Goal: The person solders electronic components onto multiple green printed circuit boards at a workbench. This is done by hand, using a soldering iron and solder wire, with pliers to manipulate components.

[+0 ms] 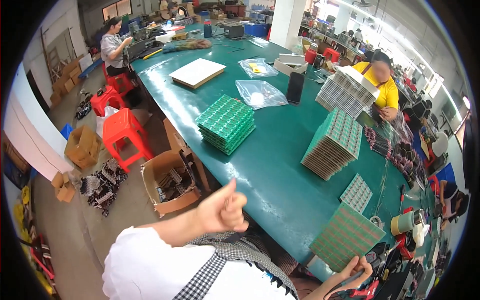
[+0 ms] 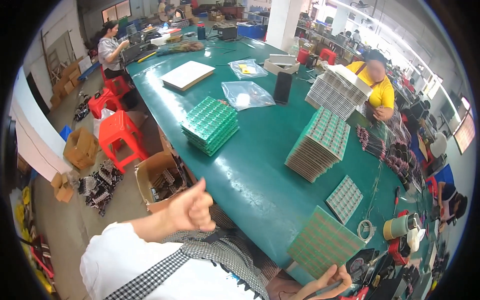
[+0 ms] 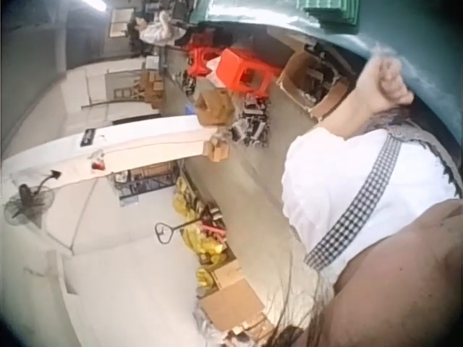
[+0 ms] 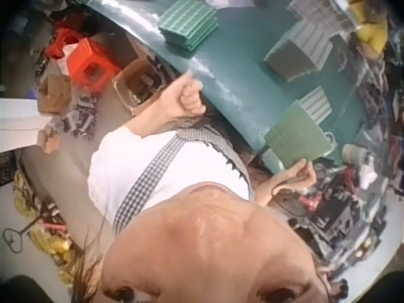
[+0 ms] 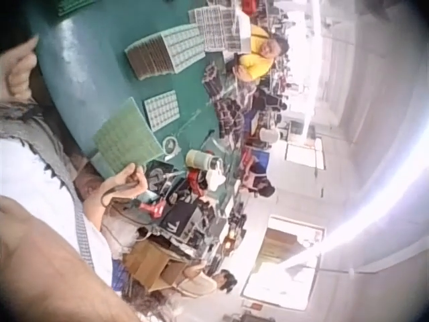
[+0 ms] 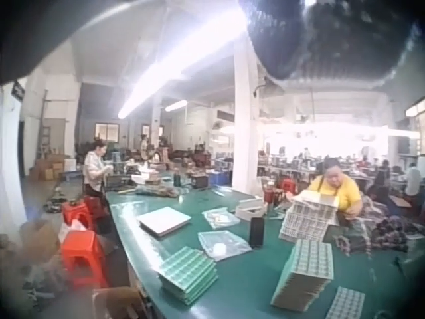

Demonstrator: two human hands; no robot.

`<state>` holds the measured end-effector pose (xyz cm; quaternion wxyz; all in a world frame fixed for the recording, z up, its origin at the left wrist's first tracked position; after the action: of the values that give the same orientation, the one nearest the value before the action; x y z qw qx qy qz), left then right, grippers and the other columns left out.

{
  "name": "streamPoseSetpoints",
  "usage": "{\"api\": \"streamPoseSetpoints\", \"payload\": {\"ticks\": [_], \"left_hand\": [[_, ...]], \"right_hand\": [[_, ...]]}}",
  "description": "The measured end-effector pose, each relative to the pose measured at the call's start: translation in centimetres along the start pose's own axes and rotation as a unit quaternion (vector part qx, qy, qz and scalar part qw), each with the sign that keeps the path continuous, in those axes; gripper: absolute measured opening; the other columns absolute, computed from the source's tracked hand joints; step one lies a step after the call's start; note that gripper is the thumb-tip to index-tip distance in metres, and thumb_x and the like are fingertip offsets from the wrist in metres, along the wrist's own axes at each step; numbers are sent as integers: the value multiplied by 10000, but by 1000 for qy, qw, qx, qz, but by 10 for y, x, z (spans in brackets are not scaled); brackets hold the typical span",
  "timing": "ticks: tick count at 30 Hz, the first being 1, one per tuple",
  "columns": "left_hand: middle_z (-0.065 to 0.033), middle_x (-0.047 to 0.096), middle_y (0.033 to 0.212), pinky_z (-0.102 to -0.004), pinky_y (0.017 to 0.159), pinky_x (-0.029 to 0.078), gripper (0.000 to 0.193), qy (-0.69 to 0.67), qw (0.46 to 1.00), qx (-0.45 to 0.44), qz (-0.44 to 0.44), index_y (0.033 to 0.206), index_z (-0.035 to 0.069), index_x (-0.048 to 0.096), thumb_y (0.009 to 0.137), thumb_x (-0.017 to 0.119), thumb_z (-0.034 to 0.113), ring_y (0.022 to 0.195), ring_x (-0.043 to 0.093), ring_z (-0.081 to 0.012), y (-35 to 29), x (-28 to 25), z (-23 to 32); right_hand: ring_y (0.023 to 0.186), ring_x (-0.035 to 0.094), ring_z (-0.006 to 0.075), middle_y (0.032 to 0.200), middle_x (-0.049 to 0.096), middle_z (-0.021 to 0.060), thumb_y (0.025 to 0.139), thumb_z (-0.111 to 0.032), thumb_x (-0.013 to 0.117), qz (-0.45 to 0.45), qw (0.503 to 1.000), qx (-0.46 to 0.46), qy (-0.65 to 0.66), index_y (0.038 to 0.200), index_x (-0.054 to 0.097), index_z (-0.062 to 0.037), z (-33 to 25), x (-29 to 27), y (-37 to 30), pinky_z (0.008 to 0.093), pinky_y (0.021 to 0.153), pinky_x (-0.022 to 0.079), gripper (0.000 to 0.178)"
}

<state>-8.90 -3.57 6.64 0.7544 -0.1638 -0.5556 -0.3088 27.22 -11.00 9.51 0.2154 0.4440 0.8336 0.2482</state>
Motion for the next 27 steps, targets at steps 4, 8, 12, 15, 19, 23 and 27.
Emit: {"api": "streamPoseSetpoints", "payload": {"ticks": [4,8,12,15,19,23,27], "left_hand": [[18,254,381,-376,593,376,713,228,938,209,-155,479,146,339,994,58,550,347,218,-161,17,125,84],[-16,447,452,-444,704,449,583,440,724,380,-372,569,91,497,997,318,445,388,397,-175,-2,237,97],[-17,548,676,-286,545,447,79,694,395,578,-168,845,85,634,793,686,113,601,554,-179,68,235,51],[-47,597,820,-290,565,477,248,703,265,619,-228,1039,62,640,795,611,93,606,539,-172,148,186,-29],[-138,607,1027,-389,750,469,367,800,310,487,-165,1227,15,513,870,493,93,888,575,-292,241,153,-39],[-192,623,1078,-393,742,495,461,756,589,286,-2,1386,-2,328,1025,376,280,832,632,-276,339,79,-19],[-103,595,873,-320,634,481,519,611,782,100,72,1357,-34,365,1026,356,365,708,595,-166,380,-17,-43]], "right_hand": [[966,565,206,1038,564,121,922,1,550,9,1000,3,-10,1059,455,-37,-25,-4,8,313,869,454,170],[1022,570,237,1151,569,184,922,3,546,33,999,-10,15,1097,450,-35,-36,-11,21,332,890,464,203],[1079,556,230,1230,581,185,939,-74,572,81,993,-79,29,1147,482,1,-55,-22,65,327,934,438,239],[1096,548,234,1231,568,165,958,-109,539,104,984,-141,-17,1185,486,22,-30,-45,118,346,963,427,268],[1104,570,231,1214,593,156,912,-49,580,53,990,-131,-7,1212,527,17,-4,4,184,332,972,437,312],[1010,636,258,1043,653,152,807,51,568,16,976,-191,-102,1113,551,-52,-16,68,200,330,876,463,323],[1081,626,276,1067,650,164,779,104,562,-42,997,-60,-16,1115,539,-57,56,117,202,329,886,457,373]]}}
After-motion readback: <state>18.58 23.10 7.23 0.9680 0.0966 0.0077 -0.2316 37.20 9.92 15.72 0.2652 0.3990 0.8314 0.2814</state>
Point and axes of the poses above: each hand's wrist, its own y-axis towards the middle knuckle, its own x-axis out of the palm, z = x × y, the point moved 9 cm from there along y, towards the middle knuckle
